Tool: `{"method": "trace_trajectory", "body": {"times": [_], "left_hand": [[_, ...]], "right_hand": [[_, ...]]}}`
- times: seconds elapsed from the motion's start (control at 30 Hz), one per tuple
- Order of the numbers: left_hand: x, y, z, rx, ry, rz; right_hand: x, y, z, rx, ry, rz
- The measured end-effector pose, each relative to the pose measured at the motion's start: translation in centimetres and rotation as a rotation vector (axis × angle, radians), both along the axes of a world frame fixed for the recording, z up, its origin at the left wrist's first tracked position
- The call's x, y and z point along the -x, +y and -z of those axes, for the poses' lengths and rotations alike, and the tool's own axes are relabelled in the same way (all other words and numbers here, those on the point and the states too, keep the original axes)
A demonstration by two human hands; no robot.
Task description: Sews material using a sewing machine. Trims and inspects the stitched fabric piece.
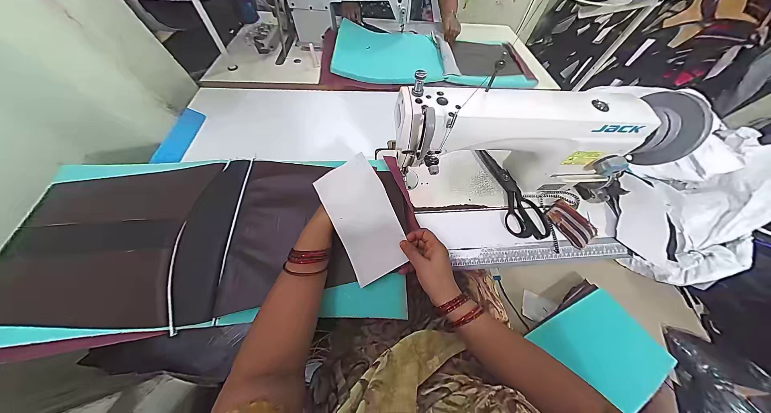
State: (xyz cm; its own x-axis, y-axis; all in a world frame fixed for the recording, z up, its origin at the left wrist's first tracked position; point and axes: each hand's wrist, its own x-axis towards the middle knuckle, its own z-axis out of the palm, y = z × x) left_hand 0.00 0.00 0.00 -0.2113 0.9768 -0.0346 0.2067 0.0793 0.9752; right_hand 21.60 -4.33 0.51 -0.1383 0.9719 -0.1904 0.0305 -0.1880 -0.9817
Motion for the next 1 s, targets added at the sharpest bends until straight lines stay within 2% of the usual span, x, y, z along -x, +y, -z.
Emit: {"method": "trace_trajectory", "body": {"times": [0.07,0.13,0.23,0.3,0.47,0.6,0.7,0.83,1.0], "left_hand": [[0.9,4.0,0.9,-0.071,-0.284,0.186],[0.9,6.4,-0.2,-0.044,-0.582,0.27],[1.2,5.9,-1.5,-0.016,-0.548,0.28],[1.3,5.6,-1.8,-0.006,-0.444,0.273],[0.4,6.7,-2.6,0.064,0.066,0.387],[-0.5,8.0,-3.8,0.079,0.521,0.351],[-1.6,8.7,-5.3,0.154,0.757,0.364],[-3.1,9.4,-5.9,0.19,0.909,0.41],[-3.3,9.4,-4.4,0.178,0.867,0.35]], "right_hand": [[-0.2,0.0,0.0,0.04,0.039,0.029],[-0.2,0.0,0.2,0.06,0.079,0.058],[-0.2,-0.2,0.6,0.092,0.137,0.105],[-0.3,-0.5,0.8,0.116,0.155,0.118],[-0.9,-0.9,0.8,0.072,0.112,0.059],[-1.2,-1.4,0.5,0.028,0.058,-0.02],[-1.3,-1.5,0.4,0.007,0.047,-0.045],[-1.3,-1.5,0.8,-0.005,0.053,-0.048],[-1.4,-1.4,0.9,0.024,0.042,-0.062]]}}
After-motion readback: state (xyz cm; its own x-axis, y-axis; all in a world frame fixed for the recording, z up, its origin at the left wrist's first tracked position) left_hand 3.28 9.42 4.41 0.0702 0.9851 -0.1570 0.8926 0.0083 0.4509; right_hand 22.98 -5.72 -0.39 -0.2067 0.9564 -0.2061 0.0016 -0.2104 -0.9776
